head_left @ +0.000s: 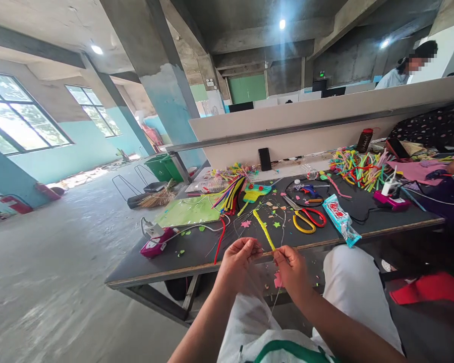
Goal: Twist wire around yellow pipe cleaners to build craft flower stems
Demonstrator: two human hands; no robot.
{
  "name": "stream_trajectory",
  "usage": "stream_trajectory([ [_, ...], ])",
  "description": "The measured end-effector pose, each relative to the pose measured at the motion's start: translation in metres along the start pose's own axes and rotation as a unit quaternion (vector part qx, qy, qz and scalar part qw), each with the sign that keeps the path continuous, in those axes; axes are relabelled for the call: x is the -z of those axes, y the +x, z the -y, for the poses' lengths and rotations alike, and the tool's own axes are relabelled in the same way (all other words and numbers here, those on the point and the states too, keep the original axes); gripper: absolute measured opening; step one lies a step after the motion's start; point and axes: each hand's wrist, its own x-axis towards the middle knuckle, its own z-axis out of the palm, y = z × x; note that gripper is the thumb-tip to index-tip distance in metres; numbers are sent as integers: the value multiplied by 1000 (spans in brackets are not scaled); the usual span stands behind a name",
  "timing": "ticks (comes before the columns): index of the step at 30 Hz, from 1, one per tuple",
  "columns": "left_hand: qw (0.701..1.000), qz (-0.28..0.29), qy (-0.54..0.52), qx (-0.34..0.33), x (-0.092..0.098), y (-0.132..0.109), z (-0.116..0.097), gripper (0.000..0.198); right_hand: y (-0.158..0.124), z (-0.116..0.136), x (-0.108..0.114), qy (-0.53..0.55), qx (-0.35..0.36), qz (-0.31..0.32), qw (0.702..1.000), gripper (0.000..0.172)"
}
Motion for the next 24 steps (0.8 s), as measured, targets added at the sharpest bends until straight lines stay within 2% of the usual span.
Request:
stream_trajectory([
  [8, 998, 55, 29, -20, 15, 2, 4, 14, 4, 7, 1, 67, -54, 22, 996, 23],
  [13, 989, 90, 102, -53, 20, 2, 7, 16, 5, 8, 2, 63, -58, 11, 996, 23],
  [15, 989, 85, 108, -55, 21, 2, 7, 16, 5, 7, 3, 45, -46, 9, 998, 24],
  [19, 994, 37, 69, -75, 21, 0, 4, 22, 3, 3, 2, 12, -18, 8, 1000, 27],
  [24, 996, 10, 48, -71, 25, 4, -4, 21, -3, 2, -5, 28, -6, 5, 1000, 29],
])
